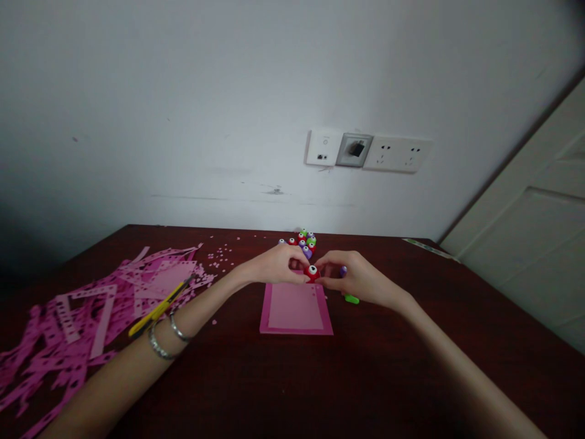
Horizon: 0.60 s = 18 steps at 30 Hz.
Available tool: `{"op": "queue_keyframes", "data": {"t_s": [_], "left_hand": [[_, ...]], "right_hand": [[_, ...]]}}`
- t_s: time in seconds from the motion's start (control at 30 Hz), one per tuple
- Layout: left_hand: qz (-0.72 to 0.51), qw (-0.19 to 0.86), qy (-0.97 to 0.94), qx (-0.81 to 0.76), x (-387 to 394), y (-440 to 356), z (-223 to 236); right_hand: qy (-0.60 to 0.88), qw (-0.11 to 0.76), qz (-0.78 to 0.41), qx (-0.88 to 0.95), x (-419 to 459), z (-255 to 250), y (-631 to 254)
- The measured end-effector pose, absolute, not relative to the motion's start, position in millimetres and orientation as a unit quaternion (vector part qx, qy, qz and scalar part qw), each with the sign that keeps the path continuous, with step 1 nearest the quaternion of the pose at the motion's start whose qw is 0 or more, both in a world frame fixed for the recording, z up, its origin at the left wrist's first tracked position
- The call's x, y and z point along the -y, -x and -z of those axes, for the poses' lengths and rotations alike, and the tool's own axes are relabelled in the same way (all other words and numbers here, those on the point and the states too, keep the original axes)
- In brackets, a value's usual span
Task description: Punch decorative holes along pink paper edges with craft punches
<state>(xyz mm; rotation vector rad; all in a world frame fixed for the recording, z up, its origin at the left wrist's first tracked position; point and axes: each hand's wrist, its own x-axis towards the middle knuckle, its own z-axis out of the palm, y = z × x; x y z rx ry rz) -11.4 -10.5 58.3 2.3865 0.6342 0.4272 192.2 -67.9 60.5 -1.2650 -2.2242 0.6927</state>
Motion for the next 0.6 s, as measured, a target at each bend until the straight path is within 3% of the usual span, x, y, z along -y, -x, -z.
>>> {"op": "queue_keyframes", "data": {"t_s": [0.4, 0.6], "left_hand": [[-0.157, 0.326, -0.899, -0.246, -1.3, 17.0, -55.3], [-0.117, 0.218, -0.903, -0.351, -23.9, 39.3, -28.9]], "right_hand": [[0.475, 0.227, -0.282, 0.802, 68.0, -59.6, -195.6], [0.511, 0.243, -0.277, 0.776, 65.7, -61.3, -206.6]]}}
